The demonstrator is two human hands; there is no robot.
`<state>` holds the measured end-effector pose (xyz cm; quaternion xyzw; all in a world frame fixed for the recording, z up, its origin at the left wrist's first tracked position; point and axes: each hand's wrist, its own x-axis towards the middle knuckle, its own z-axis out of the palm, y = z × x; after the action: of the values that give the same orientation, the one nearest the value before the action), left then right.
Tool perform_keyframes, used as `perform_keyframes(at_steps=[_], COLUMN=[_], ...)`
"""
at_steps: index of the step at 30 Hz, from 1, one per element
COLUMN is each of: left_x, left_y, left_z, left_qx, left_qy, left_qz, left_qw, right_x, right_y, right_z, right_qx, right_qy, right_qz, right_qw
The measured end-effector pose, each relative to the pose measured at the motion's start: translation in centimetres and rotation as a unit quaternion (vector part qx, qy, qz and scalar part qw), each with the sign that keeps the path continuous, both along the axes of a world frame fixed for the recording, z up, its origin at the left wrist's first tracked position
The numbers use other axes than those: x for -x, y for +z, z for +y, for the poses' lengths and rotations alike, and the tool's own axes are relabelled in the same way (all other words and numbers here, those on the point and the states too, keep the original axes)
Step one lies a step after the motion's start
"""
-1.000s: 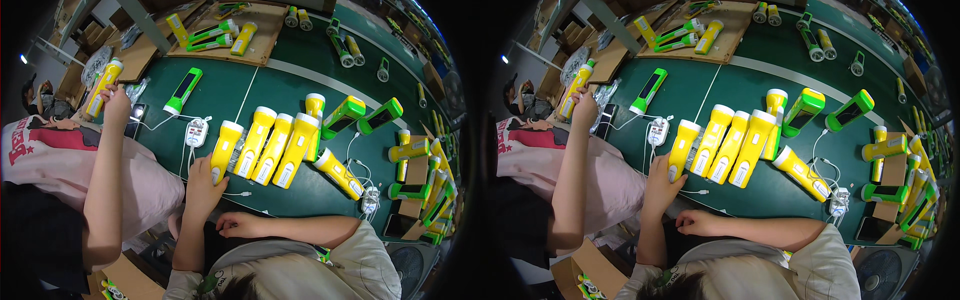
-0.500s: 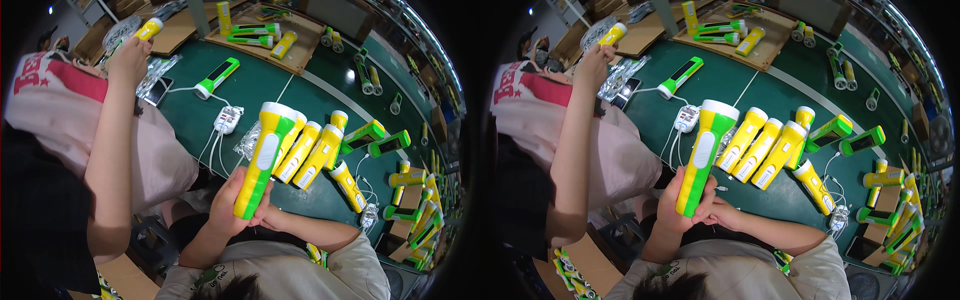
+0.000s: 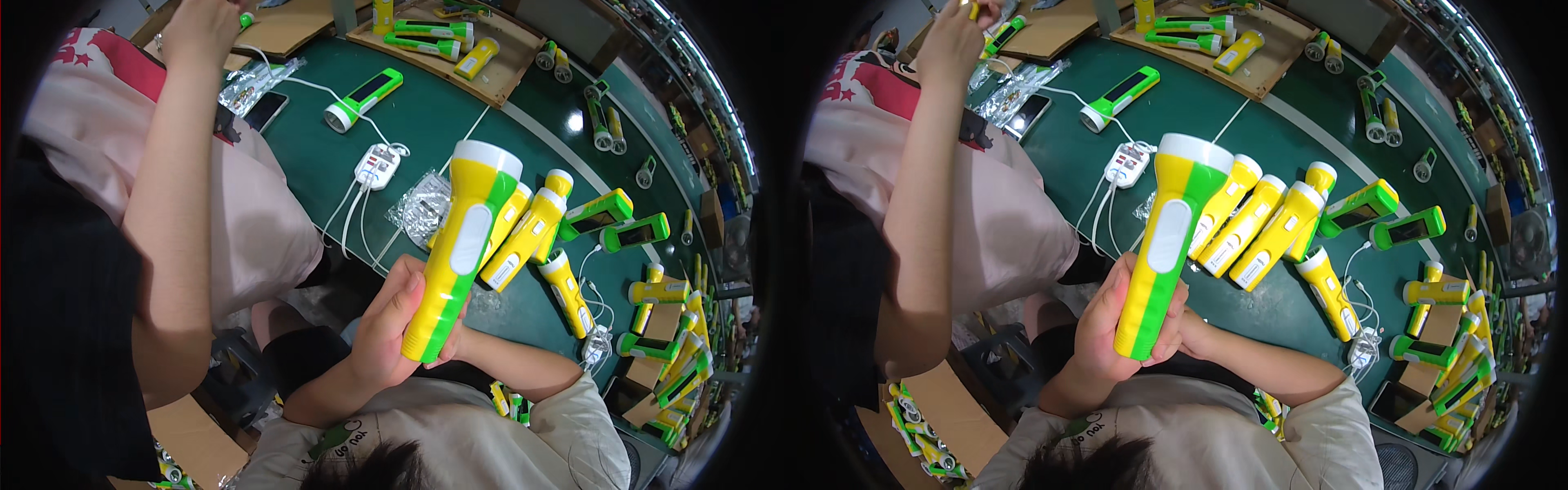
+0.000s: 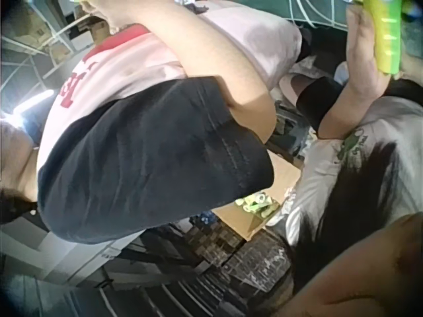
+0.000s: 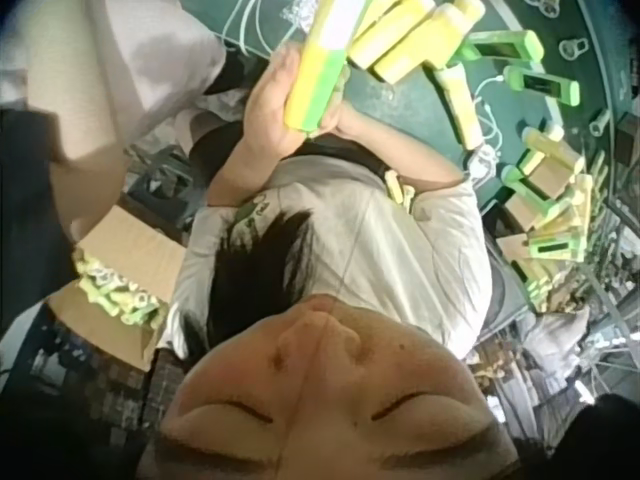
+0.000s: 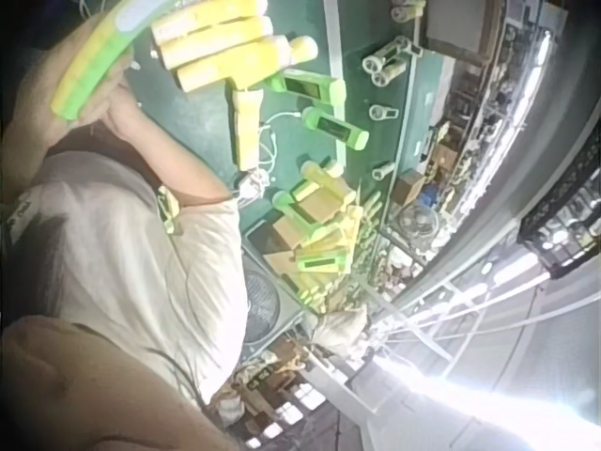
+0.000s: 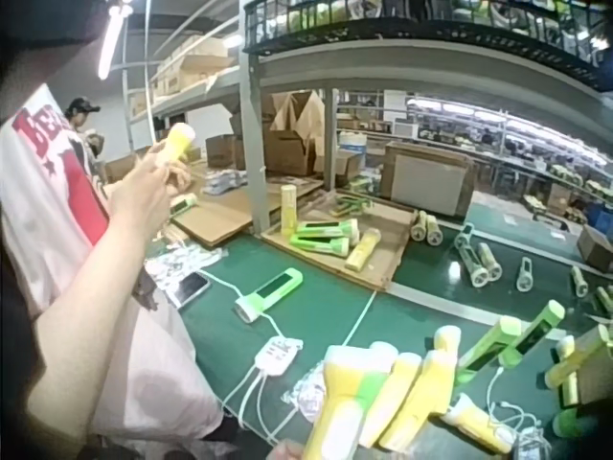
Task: The person attaches wrist straps to flashlights using a metal tool, then assembles front lens caps onto the flashlights by hand.
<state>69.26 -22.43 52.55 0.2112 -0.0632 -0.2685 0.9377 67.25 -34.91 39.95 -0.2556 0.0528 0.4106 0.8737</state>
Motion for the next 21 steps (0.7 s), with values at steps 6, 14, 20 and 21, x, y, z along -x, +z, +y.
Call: perform_keyframes(at_steps=[6,14,20,21], left_x=[0.0,-0.2,-1.2,-1.1], left_y=[-0.2,0.3,-0.8,-0.6], left_z=[-0.6,-1.3,-1.2,-1.2], left_qx=[0.035,0.122,0.244,0.242], left_qy=[-0.034,-0.033,-0.039,-0.030], left_qz=[0.024,0.178,0.325,0.331], left_qw=[0.999,0.976,0.913,0.912], right_x=[-0.1,-0.1,-0.5,-0.7], right_y=[0.2,0.1,1.7,2.5], right_z=[-0.2,-0.1,-0.4,-0.5], right_qx=[-0.026,-0.056,-0.050,-0.050], right_qy=[-0.028,-0.069,-0.061,-0.060], right_qz=[0.017,0.021,0.026,0.027], right_qw=[0.999,0.996,0.997,0.997])
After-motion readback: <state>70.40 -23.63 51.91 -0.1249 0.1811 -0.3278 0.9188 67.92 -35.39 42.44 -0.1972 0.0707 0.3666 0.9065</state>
